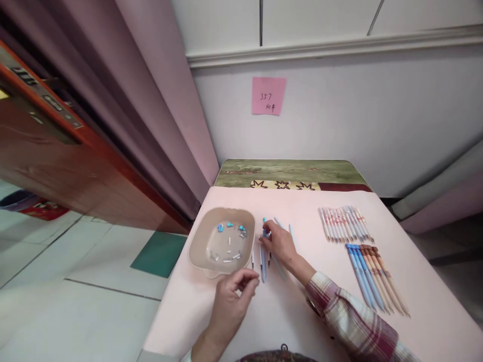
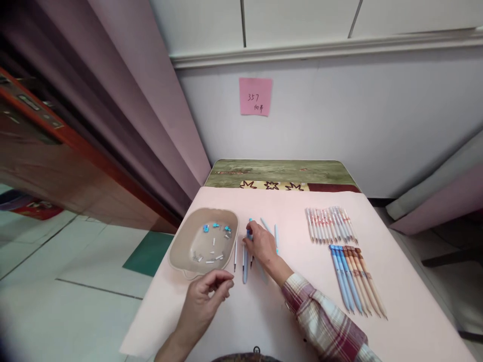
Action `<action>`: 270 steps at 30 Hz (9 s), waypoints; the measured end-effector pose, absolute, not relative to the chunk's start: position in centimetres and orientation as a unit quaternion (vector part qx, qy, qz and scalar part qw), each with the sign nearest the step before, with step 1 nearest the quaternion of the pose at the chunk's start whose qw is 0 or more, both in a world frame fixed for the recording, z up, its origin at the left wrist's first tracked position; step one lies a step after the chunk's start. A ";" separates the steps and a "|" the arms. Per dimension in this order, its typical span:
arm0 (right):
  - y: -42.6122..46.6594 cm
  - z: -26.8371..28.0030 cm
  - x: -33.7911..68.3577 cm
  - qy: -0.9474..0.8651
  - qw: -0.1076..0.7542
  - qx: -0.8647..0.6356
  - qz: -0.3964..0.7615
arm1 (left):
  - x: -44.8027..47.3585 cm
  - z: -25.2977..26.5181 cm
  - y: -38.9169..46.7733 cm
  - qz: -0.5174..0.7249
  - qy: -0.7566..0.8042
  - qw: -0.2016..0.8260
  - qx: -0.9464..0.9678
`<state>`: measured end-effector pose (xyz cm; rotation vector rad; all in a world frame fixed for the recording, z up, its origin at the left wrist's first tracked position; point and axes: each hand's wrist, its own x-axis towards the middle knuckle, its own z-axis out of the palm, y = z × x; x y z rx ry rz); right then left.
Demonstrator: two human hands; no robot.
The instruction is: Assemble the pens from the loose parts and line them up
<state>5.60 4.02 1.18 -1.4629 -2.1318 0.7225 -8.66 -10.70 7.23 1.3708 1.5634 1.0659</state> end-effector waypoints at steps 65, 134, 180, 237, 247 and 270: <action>-3.4 5.2 9.4 -0.369 0.380 -0.347 0.774 | -12.8 9.4 -0.8 0.400 0.634 0.430 0.503; -4.3 6.0 9.1 -0.411 0.448 -0.376 0.699 | -15.9 6.4 -1.1 0.056 0.605 0.207 0.767; -4.4 7.2 10.0 -0.419 0.444 -0.360 0.705 | -4.6 11.5 -4.1 0.539 0.517 0.511 0.425; -4.1 4.6 10.1 -0.419 0.492 -0.395 0.653 | -21.4 7.5 -1.6 0.140 0.742 0.174 0.632; -4.4 4.3 10.4 -0.421 0.477 -0.400 0.660 | -19.3 6.0 -1.4 0.062 0.660 0.237 0.710; -5.0 5.2 9.3 -0.427 0.461 -0.401 0.667 | -14.5 4.7 -1.0 0.023 0.618 0.257 0.742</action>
